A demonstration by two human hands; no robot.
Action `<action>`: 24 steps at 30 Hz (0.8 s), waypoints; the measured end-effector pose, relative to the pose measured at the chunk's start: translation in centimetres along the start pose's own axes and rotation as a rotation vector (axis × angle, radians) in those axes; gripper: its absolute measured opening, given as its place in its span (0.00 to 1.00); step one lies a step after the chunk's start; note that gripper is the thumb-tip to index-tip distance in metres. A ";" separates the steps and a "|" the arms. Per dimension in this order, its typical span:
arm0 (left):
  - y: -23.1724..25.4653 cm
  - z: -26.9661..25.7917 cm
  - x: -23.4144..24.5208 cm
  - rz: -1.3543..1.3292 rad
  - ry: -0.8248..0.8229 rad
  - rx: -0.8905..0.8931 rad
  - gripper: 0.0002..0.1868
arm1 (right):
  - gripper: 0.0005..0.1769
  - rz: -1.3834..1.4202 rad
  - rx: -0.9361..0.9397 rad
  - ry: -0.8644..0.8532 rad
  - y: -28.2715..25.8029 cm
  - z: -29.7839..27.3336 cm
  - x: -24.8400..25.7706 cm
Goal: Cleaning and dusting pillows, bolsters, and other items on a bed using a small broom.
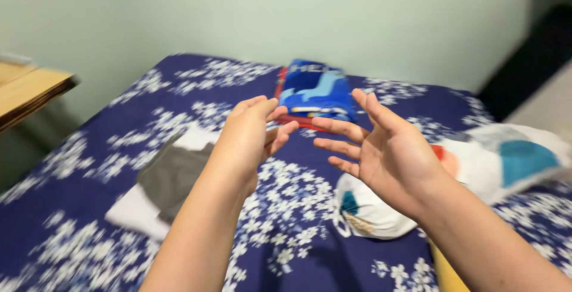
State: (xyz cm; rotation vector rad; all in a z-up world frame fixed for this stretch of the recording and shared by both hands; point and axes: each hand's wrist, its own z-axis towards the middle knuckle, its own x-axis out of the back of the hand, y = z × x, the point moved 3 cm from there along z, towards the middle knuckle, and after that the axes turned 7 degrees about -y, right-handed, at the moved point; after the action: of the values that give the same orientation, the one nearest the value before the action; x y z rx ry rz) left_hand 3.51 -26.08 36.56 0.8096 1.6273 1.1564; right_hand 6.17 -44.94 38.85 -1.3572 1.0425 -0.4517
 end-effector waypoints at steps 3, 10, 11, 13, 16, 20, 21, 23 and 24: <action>-0.3 1.1 -3.9 0.041 -0.090 0.038 0.26 | 0.28 0.069 0.060 0.076 -0.8 -1.4 3.8; -1.4 1.5 -10.0 0.111 -0.221 0.105 0.25 | 0.31 0.115 0.095 0.243 -1.6 -4.8 8.4; -1.5 1.5 -10.4 0.137 -0.253 0.098 0.25 | 0.30 0.124 0.106 0.252 -1.5 -5.1 8.8; -1.6 1.1 -10.7 0.162 -0.282 0.101 0.26 | 0.30 0.134 0.109 0.266 -1.2 -5.6 8.9; -0.6 0.4 -11.0 0.158 -0.309 0.080 0.27 | 0.30 0.112 0.150 0.307 -1.7 -6.1 8.0; 0.4 -0.6 -10.8 0.176 -0.333 0.080 0.27 | 0.35 0.120 0.148 0.308 -1.8 -6.9 6.4; 0.6 -0.8 -10.7 0.173 -0.354 0.062 0.27 | 0.35 0.136 0.149 0.299 -1.6 -7.1 6.0; 1.0 -0.6 -10.8 0.182 -0.390 0.038 0.27 | 0.33 0.122 0.160 0.325 -1.7 -7.6 5.5; 1.0 -0.6 -11.1 0.187 -0.425 0.011 0.26 | 0.32 0.105 0.169 0.349 -1.6 -8.0 5.5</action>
State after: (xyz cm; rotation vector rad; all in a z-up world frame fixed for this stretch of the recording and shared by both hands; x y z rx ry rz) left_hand 6.68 -35.83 41.07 1.1476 1.2268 1.0167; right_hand 2.90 -54.24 39.43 -1.0894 1.3218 -0.6988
